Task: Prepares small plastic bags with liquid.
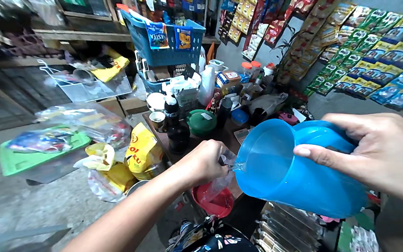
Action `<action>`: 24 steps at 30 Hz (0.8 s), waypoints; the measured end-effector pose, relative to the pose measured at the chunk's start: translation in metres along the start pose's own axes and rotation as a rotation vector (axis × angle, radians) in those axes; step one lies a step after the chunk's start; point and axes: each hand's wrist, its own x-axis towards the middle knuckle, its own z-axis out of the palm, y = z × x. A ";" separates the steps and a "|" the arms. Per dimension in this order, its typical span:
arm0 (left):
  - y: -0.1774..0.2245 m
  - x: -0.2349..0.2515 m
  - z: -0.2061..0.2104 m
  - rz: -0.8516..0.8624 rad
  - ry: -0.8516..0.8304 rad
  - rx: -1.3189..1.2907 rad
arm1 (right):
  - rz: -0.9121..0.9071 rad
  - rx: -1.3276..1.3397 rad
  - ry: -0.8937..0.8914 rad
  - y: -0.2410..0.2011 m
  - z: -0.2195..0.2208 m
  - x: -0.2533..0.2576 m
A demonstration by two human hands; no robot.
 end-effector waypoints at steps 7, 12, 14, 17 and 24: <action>-0.002 -0.001 0.002 0.012 0.015 -0.019 | 0.076 0.130 0.065 0.014 0.009 -0.019; -0.001 -0.002 0.003 0.017 0.042 -0.011 | 0.236 0.551 0.146 0.043 0.037 -0.050; 0.000 -0.004 0.003 0.022 0.051 -0.004 | 0.328 0.789 0.193 0.064 0.057 -0.065; 0.002 -0.007 0.004 0.015 0.058 0.000 | 0.570 1.092 0.343 0.093 0.104 -0.082; 0.005 -0.011 0.008 0.011 0.056 0.029 | 1.121 1.222 0.475 0.118 0.248 -0.108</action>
